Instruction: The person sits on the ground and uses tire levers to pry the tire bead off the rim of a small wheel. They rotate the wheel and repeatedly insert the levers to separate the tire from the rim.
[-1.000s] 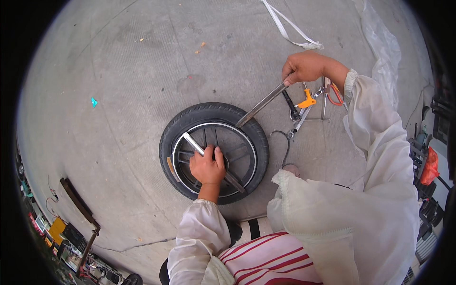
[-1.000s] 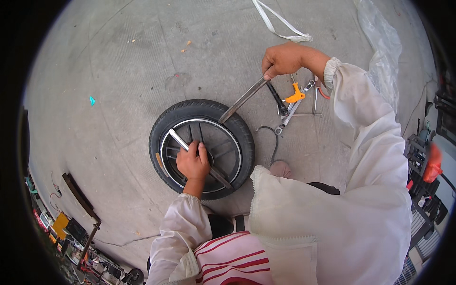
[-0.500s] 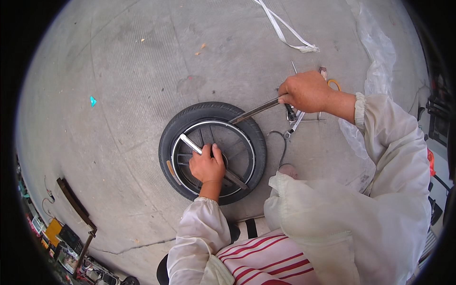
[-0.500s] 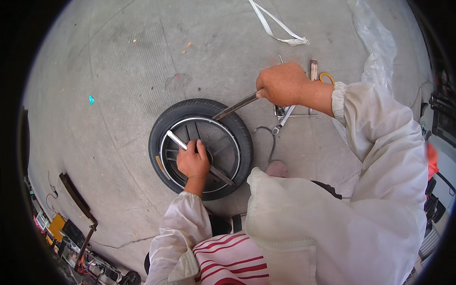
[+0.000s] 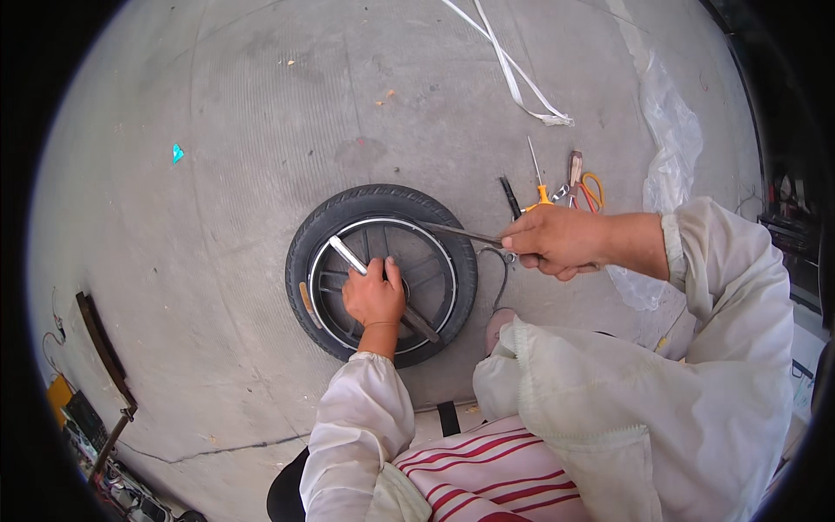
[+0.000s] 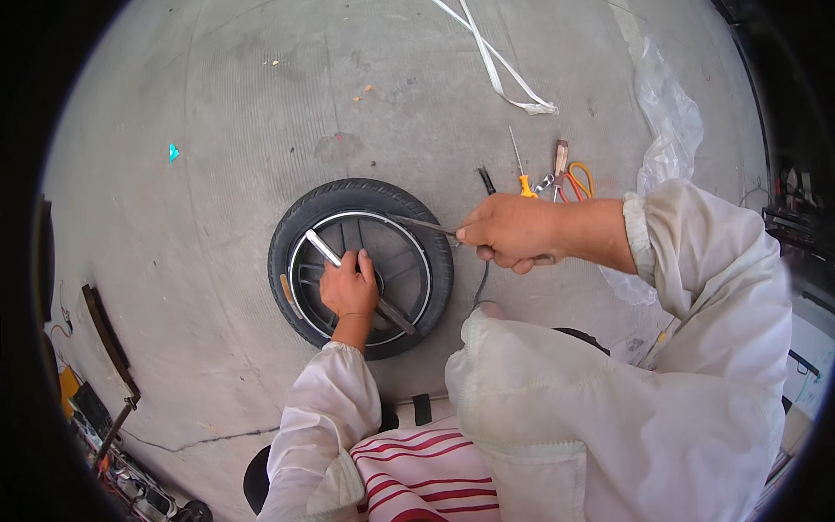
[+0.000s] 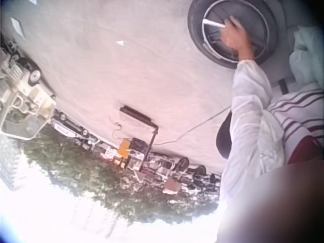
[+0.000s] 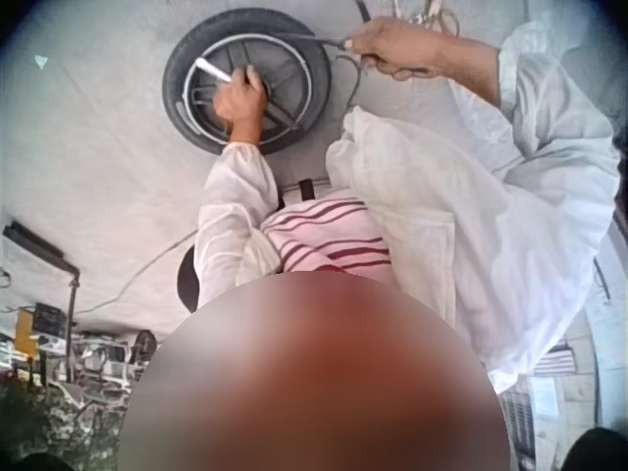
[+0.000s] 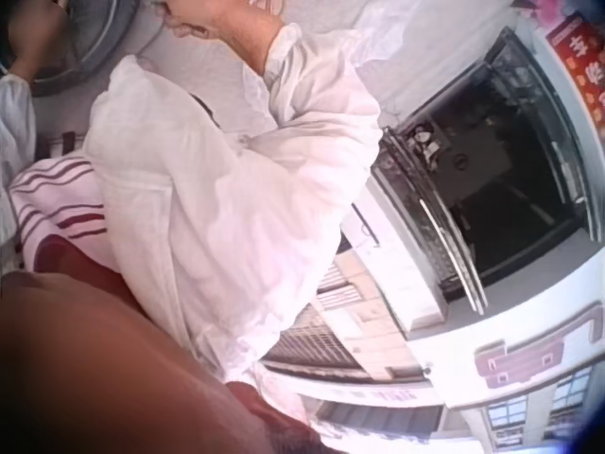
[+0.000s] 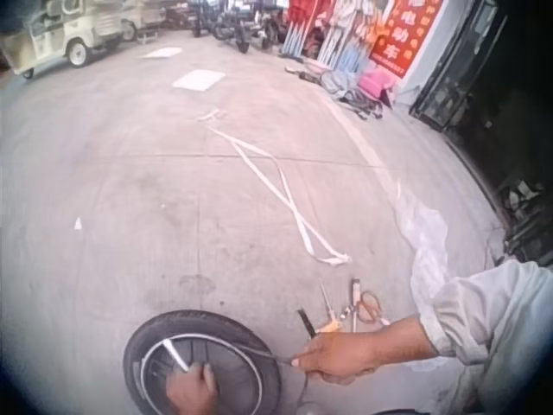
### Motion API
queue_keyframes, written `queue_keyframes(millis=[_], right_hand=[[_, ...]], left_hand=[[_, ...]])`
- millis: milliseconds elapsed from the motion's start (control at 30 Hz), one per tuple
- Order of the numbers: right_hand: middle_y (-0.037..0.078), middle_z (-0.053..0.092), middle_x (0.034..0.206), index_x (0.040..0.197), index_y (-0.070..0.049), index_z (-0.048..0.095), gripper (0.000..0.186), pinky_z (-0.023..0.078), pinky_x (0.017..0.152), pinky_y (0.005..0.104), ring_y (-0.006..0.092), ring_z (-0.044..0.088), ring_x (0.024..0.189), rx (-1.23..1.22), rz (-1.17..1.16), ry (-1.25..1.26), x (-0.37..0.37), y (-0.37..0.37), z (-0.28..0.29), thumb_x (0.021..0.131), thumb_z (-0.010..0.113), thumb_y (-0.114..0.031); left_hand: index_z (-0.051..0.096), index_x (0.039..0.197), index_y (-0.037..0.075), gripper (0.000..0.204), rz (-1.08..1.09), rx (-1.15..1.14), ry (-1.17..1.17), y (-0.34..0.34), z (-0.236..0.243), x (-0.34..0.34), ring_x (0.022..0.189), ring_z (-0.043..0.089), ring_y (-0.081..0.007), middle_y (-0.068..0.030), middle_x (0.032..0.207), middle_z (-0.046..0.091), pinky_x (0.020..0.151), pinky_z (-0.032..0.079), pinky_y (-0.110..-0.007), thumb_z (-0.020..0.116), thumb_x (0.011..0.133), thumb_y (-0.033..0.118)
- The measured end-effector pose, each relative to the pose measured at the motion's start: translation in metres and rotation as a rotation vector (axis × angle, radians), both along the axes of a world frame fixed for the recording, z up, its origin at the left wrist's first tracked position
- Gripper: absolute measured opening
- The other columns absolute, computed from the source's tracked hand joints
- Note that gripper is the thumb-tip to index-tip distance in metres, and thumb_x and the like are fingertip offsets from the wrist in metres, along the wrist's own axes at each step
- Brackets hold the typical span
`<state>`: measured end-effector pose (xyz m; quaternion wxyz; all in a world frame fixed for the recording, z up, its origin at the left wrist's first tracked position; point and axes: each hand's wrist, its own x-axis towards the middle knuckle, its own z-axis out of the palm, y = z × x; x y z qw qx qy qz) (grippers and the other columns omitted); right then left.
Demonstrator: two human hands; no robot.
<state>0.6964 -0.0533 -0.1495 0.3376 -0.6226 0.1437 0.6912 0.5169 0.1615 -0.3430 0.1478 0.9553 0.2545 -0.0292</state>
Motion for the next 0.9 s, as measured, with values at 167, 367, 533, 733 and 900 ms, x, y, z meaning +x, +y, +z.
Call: queue_keyframes(millis=[167,367,533,733,900], right_hand=[[0.026,0.062,0.077,0.093,0.005,0.065,0.03,0.05,0.077,0.0451,0.0414,0.063,0.079,0.18,0.285,-0.717,-0.095,0.082,-0.058,0.095,0.048,-0.02],[0.02,0.067,0.087,0.12,-0.003,0.061,0.029,0.051,0.075,0.0459,0.0386,0.066,0.081,0.181,0.63,-0.897,-0.042,-0.002,-0.033,0.098,0.05,-0.02],[0.017,0.069,0.088,0.112,-0.009,0.064,0.023,0.05,0.072,0.0469,0.0361,0.066,0.083,-0.08,0.892,-1.008,0.007,-0.023,-0.006,0.097,0.054,-0.023],[0.012,0.067,0.08,0.102,-0.013,0.067,0.018,0.048,0.068,0.0444,0.0333,0.064,0.077,-0.004,1.068,-0.946,0.063,-0.001,-0.017,0.095,0.058,-0.026],[0.01,0.068,0.083,0.102,-0.015,0.069,0.02,0.048,0.071,0.0429,0.0304,0.066,0.082,0.005,1.202,-0.909,0.103,0.019,-0.032,0.094,0.06,-0.031]], left_hand=[[0.07,0.084,0.018,0.026,0.022,-0.104,-0.044,0.006,-0.002,0.004,0.072,0.062,-0.0368,-0.0152,0.082,0.06,0.065,0.048,-0.047,0.063,0.085,0.043],[0.071,0.083,0.019,0.024,0.007,-0.039,-0.118,0.004,-0.01,0.0,0.069,0.059,-0.0364,-0.0147,0.081,0.06,0.066,0.047,-0.046,0.064,0.084,0.041],[0.07,0.082,0.018,0.023,-0.026,-0.038,-0.156,0.007,-0.005,0.002,0.068,0.058,-0.0359,-0.0141,0.08,0.06,0.065,0.047,-0.046,0.065,0.083,0.04],[0.07,0.083,0.019,0.021,-0.047,-0.036,-0.142,0.008,-0.006,0.003,0.069,0.058,-0.0355,-0.014,0.081,0.06,0.065,0.046,-0.046,0.065,0.083,0.04],[0.071,0.085,0.02,0.02,-0.051,-0.013,-0.14,0.008,-0.006,0.002,0.071,0.06,-0.0363,-0.0149,0.082,0.061,0.064,0.047,-0.046,0.064,0.085,0.038]])
